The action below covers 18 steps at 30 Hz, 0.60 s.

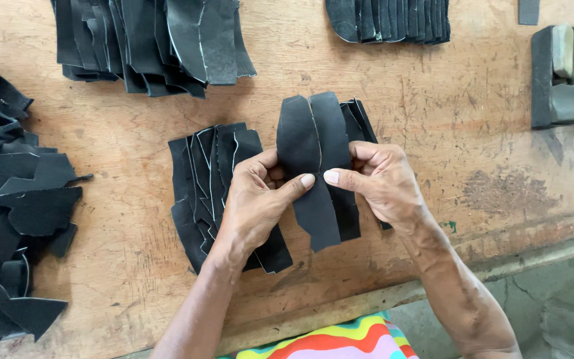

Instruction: The person repeatedly picks up pairs of black rubber pieces from a wooden workbench, aligns their edges, and presses them together by hand. The person handles the pieces one at a time, turning them over and checking alignment before placing them back on the bench.

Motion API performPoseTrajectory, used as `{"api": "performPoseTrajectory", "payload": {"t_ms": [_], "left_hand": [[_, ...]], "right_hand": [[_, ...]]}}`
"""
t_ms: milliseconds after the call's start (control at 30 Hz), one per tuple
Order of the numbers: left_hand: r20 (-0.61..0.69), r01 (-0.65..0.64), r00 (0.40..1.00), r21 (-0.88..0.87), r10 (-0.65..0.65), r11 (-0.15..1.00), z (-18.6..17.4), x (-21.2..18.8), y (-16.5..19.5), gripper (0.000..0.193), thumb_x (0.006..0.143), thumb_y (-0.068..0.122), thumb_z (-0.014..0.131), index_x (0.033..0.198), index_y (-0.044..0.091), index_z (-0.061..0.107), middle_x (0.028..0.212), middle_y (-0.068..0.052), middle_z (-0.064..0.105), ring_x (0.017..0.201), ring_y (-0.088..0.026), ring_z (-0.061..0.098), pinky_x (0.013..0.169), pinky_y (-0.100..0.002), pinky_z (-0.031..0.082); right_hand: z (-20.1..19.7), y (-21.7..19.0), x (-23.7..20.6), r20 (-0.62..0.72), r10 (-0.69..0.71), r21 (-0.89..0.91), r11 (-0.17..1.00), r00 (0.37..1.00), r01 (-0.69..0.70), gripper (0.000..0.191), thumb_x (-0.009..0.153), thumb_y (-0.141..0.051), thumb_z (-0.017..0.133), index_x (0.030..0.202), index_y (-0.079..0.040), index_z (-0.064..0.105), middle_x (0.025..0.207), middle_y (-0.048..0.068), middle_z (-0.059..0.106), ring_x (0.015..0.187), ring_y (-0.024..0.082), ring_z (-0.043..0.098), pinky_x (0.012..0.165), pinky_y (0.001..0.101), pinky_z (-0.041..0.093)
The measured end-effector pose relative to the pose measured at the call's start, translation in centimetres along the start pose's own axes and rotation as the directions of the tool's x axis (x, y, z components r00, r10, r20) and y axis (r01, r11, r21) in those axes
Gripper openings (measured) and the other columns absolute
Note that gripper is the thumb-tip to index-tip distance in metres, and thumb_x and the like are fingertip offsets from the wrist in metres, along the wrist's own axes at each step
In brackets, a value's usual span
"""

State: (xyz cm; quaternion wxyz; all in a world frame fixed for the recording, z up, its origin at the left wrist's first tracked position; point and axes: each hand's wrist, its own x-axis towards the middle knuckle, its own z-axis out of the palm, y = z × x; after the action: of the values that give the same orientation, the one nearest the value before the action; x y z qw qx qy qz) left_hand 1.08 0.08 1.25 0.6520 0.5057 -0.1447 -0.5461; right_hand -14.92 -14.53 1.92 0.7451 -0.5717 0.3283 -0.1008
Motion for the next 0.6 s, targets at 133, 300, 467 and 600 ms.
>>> {"api": "performPoseTrajectory", "payload": {"t_ms": [133,300,467,600], "left_hand": [[-0.004,-0.016,1.0,-0.113,0.016,0.993,0.18,0.05,-0.42,0.034,0.087,-0.005,0.073,0.121,-0.006,0.07,0.106,-0.012,0.077,0.091,-0.011,0.072,0.083,-0.026,0.063],[-0.001,-0.008,1.0,-0.186,0.008,0.982,0.24,0.15,-0.6,0.032,0.087,-0.006,0.073,0.119,-0.009,0.069,0.107,-0.014,0.078,0.091,-0.012,0.073,0.082,-0.027,0.063],[-0.005,-0.023,1.0,-0.065,0.022,0.998,0.23,0.04,-0.52,0.033,0.087,-0.004,0.073,0.119,-0.006,0.07,0.105,-0.012,0.078,0.09,-0.011,0.073,0.081,-0.026,0.063],[0.014,-0.03,0.999,-0.059,0.031,0.998,0.18,0.03,-0.57,0.032,0.087,-0.004,0.073,0.119,-0.006,0.07,0.106,-0.011,0.078,0.091,-0.01,0.073,0.083,-0.025,0.063]], "right_hand": [[0.44,0.34,-0.46,-0.047,-0.063,-0.025,0.998,0.997,0.062,0.021,0.087,0.003,0.077,0.108,0.005,0.072,0.1,0.01,0.075,0.089,0.01,0.07,0.081,0.0247,0.06],[0.57,0.21,-0.85,-0.049,-0.135,-0.057,0.99,0.99,0.132,0.019,0.091,0.004,0.078,0.108,0.007,0.072,0.102,0.011,0.074,0.091,0.01,0.068,0.081,0.0239,0.058],[0.31,-0.22,-0.68,-0.045,-0.041,-0.042,0.998,0.998,0.04,0.025,0.086,0.002,0.077,0.11,0.006,0.071,0.102,0.011,0.076,0.091,0.012,0.072,0.082,0.027,0.063],[-0.03,-0.52,-0.53,-0.023,0.004,-0.1,0.995,1.0,-0.006,0.026,0.086,0.003,0.077,0.111,0.007,0.071,0.102,0.011,0.076,0.09,0.012,0.072,0.082,0.0275,0.062]]}}
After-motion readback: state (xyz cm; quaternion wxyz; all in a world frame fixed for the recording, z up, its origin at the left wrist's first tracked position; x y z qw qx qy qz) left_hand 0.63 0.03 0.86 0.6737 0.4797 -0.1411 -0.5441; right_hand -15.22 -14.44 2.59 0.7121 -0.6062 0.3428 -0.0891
